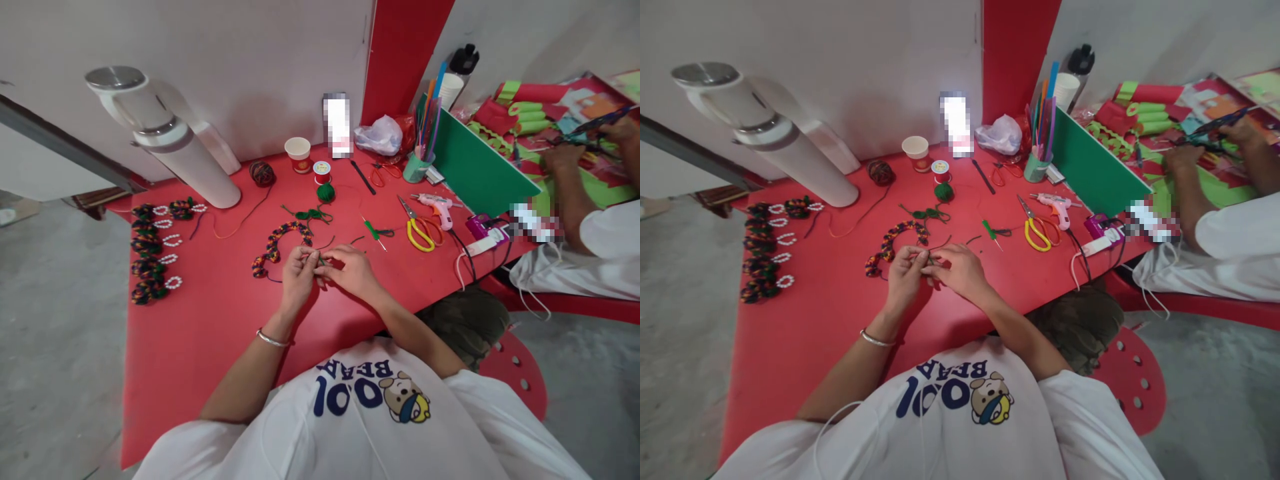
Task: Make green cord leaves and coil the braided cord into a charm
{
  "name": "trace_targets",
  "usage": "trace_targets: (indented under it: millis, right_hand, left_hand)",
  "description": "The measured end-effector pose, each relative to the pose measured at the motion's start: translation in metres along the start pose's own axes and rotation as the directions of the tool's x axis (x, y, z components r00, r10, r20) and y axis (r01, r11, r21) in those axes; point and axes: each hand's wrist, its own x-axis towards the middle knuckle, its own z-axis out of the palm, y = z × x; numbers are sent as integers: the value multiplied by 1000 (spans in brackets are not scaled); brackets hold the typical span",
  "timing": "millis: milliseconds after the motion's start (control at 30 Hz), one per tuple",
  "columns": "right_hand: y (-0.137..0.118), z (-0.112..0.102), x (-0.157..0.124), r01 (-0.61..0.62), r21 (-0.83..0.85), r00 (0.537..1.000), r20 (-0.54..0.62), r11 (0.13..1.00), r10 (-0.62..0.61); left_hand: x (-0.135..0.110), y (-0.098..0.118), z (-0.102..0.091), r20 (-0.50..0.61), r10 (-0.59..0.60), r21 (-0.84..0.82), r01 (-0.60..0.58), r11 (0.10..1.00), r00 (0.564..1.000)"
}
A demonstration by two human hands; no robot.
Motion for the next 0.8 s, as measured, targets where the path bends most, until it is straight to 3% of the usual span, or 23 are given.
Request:
trace_targets:
  millis: [133, 300, 367, 433, 533, 600, 667, 800]
  right_hand:
    - [6, 3, 2, -52, 224, 999, 3, 973, 53]
    - [11, 2, 3, -309, 542, 939, 46, 781, 340]
    - [10, -1, 3, -345, 538, 929, 77, 769, 363]
    - [9, -4, 1, -307, 454, 948, 65, 836, 313]
    - [5, -9, 0, -180, 250, 981, -30, 952, 193]
    - [3, -10, 0, -172, 248, 977, -84, 953, 198]
    - [2, -11, 4, -238, 420, 956, -59, 876, 288]
    - [0, -11, 13, -391, 749, 901, 193, 534, 389]
  left_hand:
    - [0, -3, -1, 34, -44, 0, 44, 999, 998]
    - [0, -2, -2, -71, 53, 93, -46, 995, 996]
    - [1, -1, -3, -116, 104, 133, -89, 987, 988]
    - [1, 0, -3, -95, 99, 100, -89, 991, 991]
    - [2, 0, -4, -13, 52, -24, -52, 998, 999]
    - [3, -2, -3, 20, 37, -62, -35, 997, 999]
    - [2, -4, -2, 45, 24, -68, -21, 997, 999]
    - [0, -6, 2, 101, -32, -92, 42, 995, 994]
